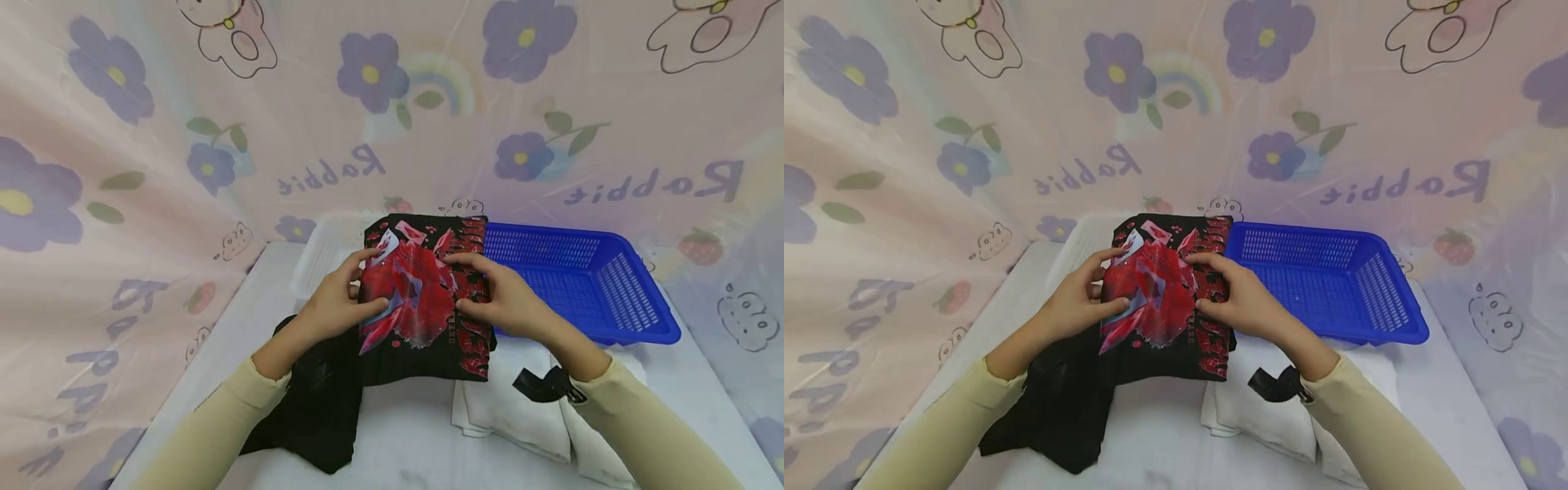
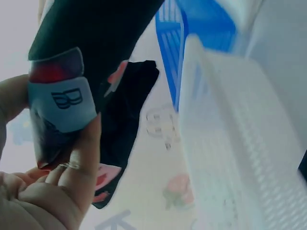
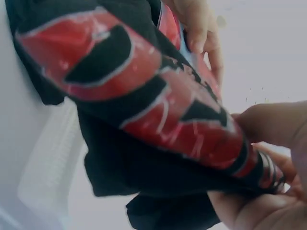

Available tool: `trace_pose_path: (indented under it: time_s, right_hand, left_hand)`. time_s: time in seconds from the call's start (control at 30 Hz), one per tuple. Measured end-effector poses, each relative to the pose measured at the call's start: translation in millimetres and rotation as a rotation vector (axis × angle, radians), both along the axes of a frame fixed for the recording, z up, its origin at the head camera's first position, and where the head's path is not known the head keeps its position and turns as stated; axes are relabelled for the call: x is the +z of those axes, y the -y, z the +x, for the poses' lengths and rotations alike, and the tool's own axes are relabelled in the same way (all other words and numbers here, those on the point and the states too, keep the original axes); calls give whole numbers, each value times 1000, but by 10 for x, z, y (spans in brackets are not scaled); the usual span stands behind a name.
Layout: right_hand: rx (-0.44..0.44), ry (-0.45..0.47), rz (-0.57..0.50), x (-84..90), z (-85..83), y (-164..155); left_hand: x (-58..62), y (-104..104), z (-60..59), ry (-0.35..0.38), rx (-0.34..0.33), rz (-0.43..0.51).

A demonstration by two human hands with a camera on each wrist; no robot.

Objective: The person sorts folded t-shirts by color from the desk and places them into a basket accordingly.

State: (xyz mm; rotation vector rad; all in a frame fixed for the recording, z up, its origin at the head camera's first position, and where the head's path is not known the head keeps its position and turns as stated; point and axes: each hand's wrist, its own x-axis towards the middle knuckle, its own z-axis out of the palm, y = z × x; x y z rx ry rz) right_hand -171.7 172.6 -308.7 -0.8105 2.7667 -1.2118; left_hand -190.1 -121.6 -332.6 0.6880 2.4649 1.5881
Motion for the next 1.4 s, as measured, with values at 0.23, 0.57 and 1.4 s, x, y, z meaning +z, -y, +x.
trace_pose_path:
  time_s: [0.23, 0.57, 1.4]
  right_hand:
    - [-27, 37, -28, 112, -620, 64]
    - [-115, 184, -100, -192, -1314, 232]
    - [-219, 501, -132, -953, -1690, 386]
  left_hand:
    - [198, 46, -593, -8, 38, -67]
    - [-43, 59, -1344, -37, 123, -274]
    - [-652, 160, -1774, 379, 44, -237]
